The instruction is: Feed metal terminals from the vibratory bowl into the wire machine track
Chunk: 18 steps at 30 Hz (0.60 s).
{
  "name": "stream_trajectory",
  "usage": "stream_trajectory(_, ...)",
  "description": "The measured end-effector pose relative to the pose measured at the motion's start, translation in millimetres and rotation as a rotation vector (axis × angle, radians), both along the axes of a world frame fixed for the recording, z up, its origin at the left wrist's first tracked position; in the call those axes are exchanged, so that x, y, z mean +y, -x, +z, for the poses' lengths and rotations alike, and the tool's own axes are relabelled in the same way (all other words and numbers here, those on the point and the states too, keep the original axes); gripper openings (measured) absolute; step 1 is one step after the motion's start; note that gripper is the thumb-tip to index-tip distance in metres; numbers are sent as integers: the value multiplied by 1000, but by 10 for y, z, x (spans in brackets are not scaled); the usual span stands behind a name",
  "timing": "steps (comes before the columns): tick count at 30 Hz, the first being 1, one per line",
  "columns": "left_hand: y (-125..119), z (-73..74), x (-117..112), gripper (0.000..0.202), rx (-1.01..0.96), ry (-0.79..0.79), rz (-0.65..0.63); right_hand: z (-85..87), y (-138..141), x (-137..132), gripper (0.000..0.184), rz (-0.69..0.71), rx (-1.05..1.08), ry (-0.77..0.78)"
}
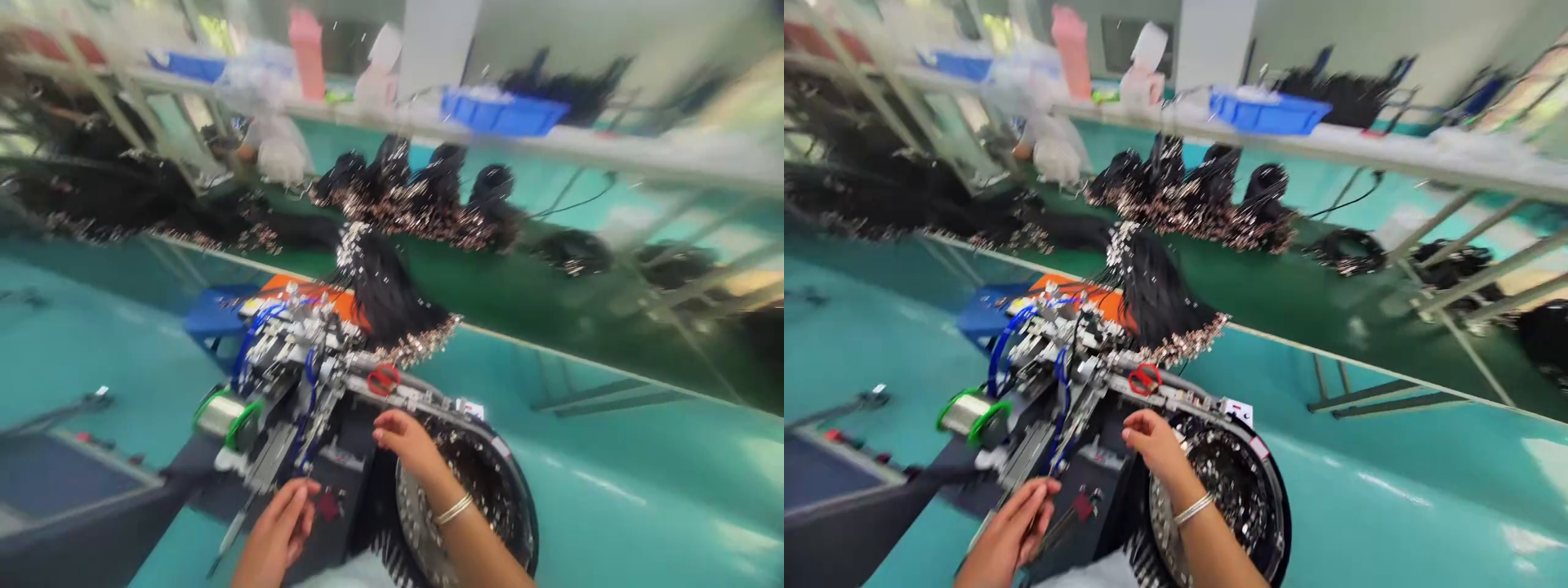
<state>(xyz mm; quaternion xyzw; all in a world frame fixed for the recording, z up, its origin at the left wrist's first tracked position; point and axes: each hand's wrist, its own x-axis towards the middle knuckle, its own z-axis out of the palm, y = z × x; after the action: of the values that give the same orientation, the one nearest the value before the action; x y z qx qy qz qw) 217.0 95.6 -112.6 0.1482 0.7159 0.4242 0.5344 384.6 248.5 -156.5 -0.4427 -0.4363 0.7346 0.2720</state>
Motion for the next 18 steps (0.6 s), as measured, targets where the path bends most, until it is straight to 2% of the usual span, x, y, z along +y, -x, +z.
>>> stream_trajectory(3, -23, -209, -113, 56, -169, 32, 66, -60, 12, -27, 19, 72, -220, -137)
stream_trajectory(7, -57, -395, -189, 56, -249, 121, 43, -203, 61, -27, 16, 158, -438, -232)
stream_trajectory(10, -49, -570, -221, 56, -284, 168, 3, -332, 147, 2, 18, 153, -550, -296)
stream_trajectory(18, -63, -1184, -281, 53, -297, 245, -127, -601, 460, 162, 21, 125, -743, -402)
